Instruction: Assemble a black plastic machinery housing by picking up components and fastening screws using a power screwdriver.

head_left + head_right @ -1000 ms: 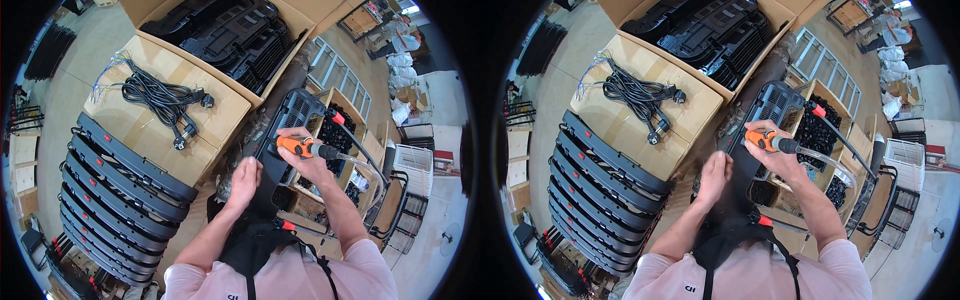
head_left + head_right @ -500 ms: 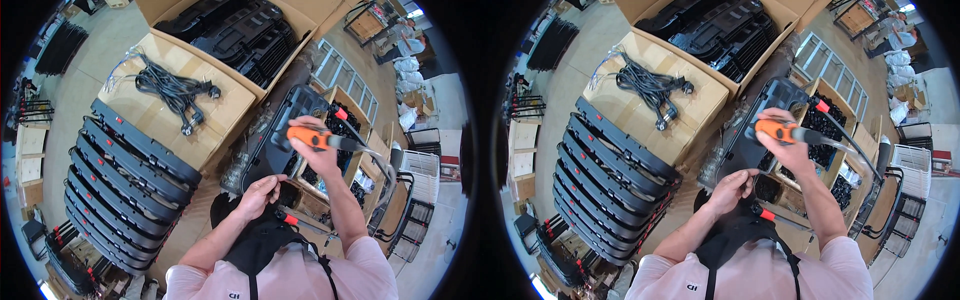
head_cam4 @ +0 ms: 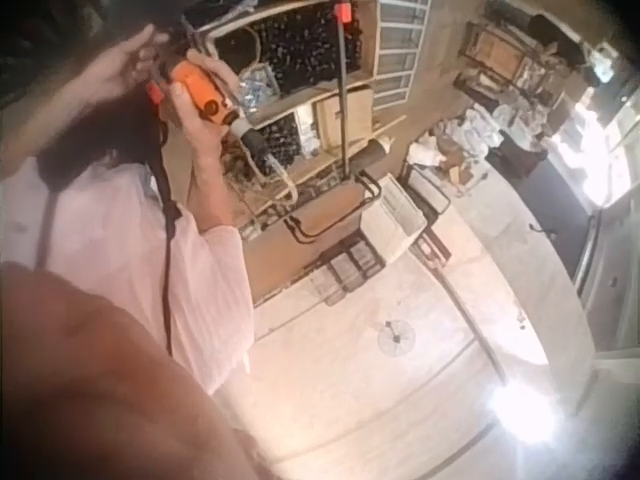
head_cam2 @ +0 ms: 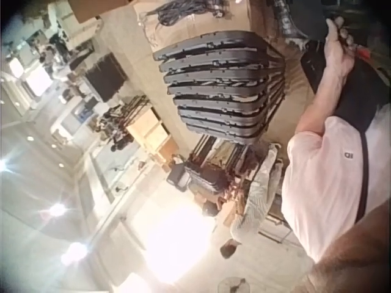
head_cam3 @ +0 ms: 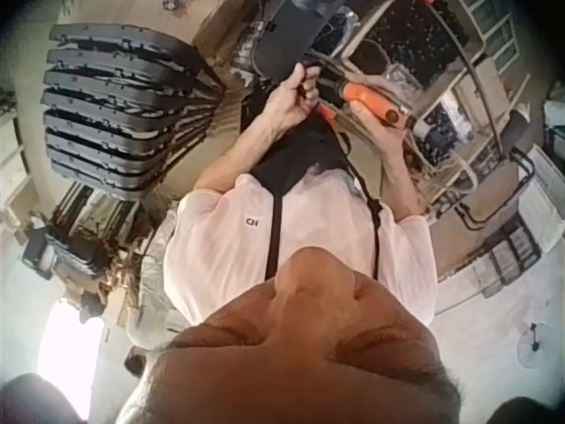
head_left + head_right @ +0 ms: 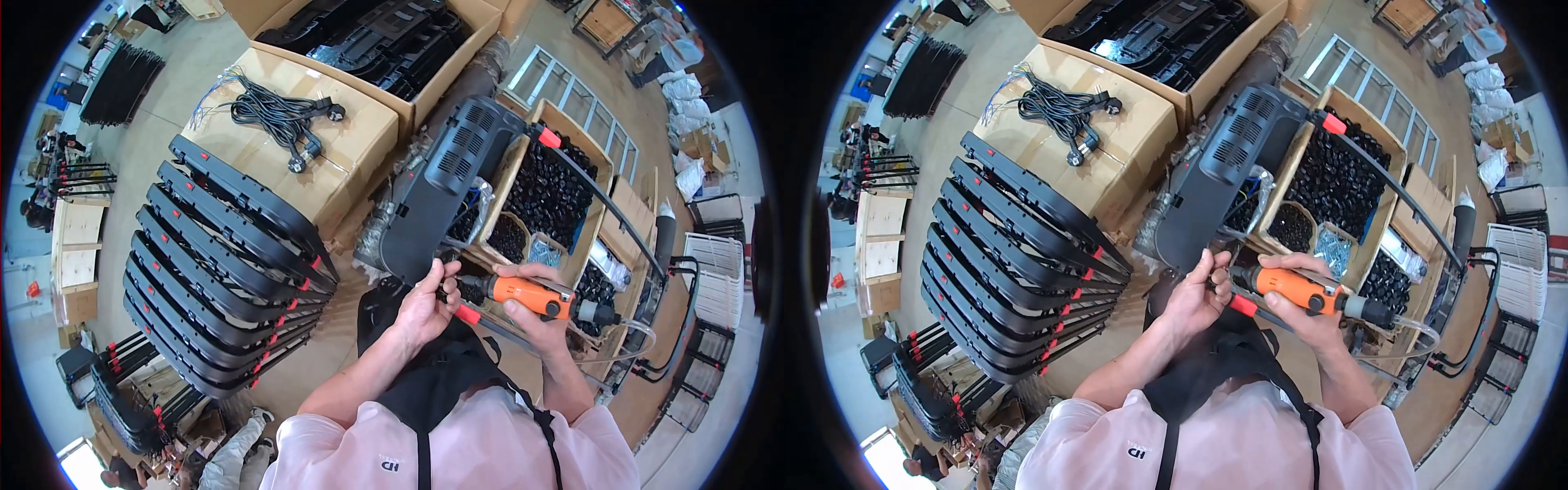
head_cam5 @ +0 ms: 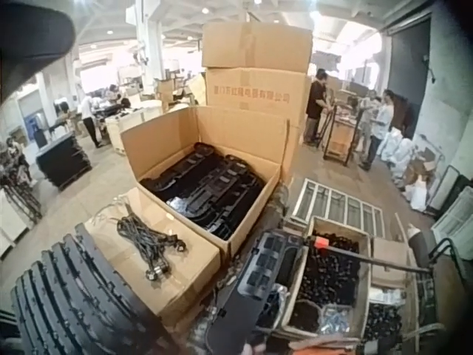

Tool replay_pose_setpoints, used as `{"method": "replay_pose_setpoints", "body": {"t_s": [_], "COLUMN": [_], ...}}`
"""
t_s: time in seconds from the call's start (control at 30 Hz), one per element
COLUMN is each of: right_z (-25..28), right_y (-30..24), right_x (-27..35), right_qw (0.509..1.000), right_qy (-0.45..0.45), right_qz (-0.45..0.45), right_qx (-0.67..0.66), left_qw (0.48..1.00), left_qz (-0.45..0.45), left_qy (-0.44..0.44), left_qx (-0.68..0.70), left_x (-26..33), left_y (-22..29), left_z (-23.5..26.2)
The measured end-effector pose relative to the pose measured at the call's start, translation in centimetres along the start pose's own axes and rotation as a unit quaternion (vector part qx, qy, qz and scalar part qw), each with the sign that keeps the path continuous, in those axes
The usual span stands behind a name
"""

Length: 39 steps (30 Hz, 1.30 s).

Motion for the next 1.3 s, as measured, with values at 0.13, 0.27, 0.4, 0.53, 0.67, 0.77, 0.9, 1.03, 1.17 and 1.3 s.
{"method": "replay_pose_setpoints", "body": {"t_s": [0.13, 0.27, 0.4, 0.53, 0.67, 0.77, 0.9, 1.03, 1.17, 1.3], "right_z": [0.8, 1.2, 1.5, 1.2, -0.3, -1.8, -3.5, -5.5, -7.0, -7.4], "right_y": [0.4, 0.6, 1.3, 1.4, 1.4, 2.1, 2.7, 2.8, 3.2, 4.1], "right_x": [3.1, 5.4, 7.4, 9.0, 9.6, 9.4, 8.0, 6.8, 6.3, 5.9], "right_qw": [1.000, 0.999, 0.999, 1.000, 0.999, 0.998, 0.993, 0.984, 0.975, 0.970], "right_qy": [-0.005, -0.029, -0.032, -0.015, -0.014, 0.002, 0.017, 0.023, 0.009, -0.014], "right_qz": [0.018, 0.024, 0.040, 0.025, 0.014, 0.007, 0.002, 0.027, 0.014, -0.014], "right_qx": [0.005, -0.012, -0.003, -0.001, 0.036, 0.068, 0.118, 0.175, 0.220, 0.240], "left_qw": [0.997, 0.993, 0.991, 0.994, 0.997, 0.999, 0.998, 0.991, 0.985, 0.975], "left_qz": [-0.018, -0.034, -0.011, 0.011, 0.020, -0.001, -0.003, -0.015, -0.035, -0.029], "left_qy": [-0.013, -0.005, -0.018, -0.013, 0.000, 0.022, 0.001, -0.016, -0.037, -0.058], "left_qx": [0.080, 0.109, 0.136, 0.111, 0.069, 0.043, -0.064, -0.134, -0.163, -0.214], "left_x": [0.7, 1.3, 2.0, 3.1, 3.7, 4.2, 4.7, 5.2, 5.2, 4.8], "left_y": [-2.9, -5.1, -7.0, -7.9, -8.1, -7.9, -6.8, -5.2, -4.2, -3.5], "left_z": [0.1, 1.2, 2.2, 3.0, 4.5, 5.5, 7.2, 7.9, 7.9, 9.0]}}
Point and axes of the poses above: each hand's wrist, its own x-axis away from the middle knuckle, its own z-axis out of the back of the hand, y = z × x, the point moved 10 cm from there along -x, towards the middle knuckle, and after that the axes turned 7 degrees about y, right-handed, at the moved point
